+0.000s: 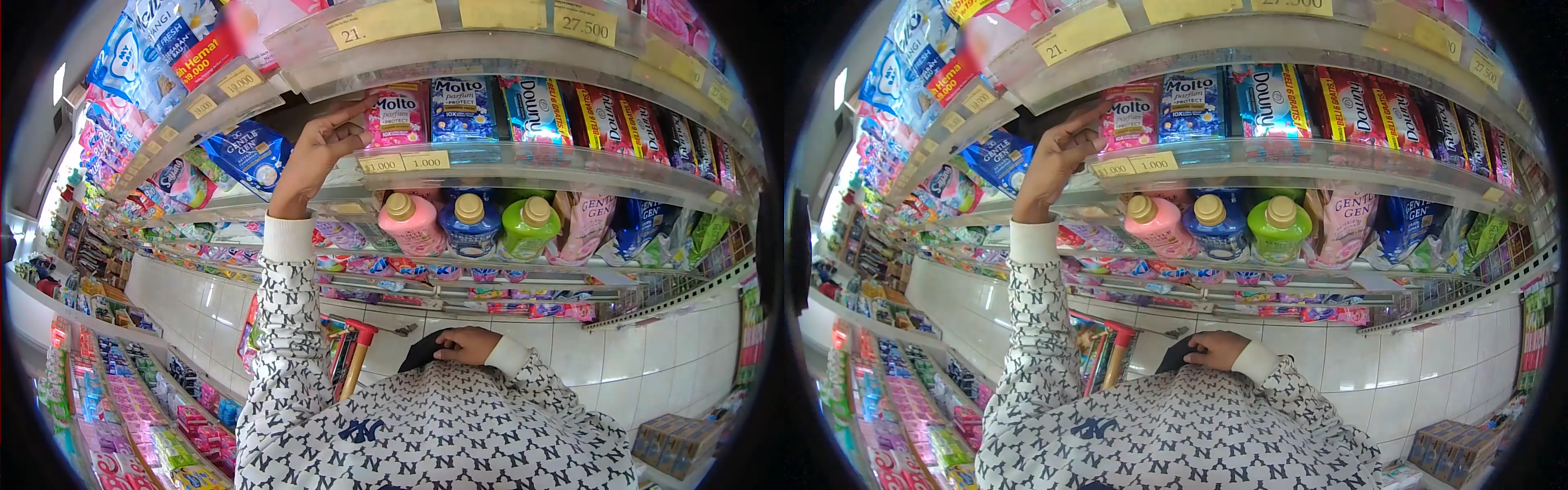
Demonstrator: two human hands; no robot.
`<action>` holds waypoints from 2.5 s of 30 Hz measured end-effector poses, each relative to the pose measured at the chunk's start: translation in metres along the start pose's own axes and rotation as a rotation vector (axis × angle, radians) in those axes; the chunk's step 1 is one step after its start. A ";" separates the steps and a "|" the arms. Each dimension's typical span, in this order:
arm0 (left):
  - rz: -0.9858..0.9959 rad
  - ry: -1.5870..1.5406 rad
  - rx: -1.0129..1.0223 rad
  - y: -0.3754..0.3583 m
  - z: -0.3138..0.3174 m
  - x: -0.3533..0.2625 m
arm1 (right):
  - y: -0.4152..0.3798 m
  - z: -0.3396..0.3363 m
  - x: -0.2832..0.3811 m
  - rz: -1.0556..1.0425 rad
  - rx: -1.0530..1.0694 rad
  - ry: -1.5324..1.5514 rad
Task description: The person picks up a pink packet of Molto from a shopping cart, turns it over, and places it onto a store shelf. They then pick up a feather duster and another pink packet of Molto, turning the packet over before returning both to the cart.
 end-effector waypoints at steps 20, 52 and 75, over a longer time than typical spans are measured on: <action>0.056 0.180 0.021 0.010 -0.014 0.024 | -0.007 0.003 -0.009 -0.024 -0.063 0.029; -0.260 -0.902 -0.679 -0.331 0.080 0.193 | 0.260 0.046 0.043 -0.490 -0.386 -0.501; -1.385 0.269 -1.073 -0.390 -0.049 0.556 | 0.144 0.064 -0.017 -0.229 -0.339 -0.303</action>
Point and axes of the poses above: each hand's wrist, its own y-axis towards the middle knuckle, its own z-axis out of the palm, x = y × z, the point moved 1 cm from there along y, towards the middle knuckle, and after that the axes turned 4 degrees about y, right-handed, at the moved point
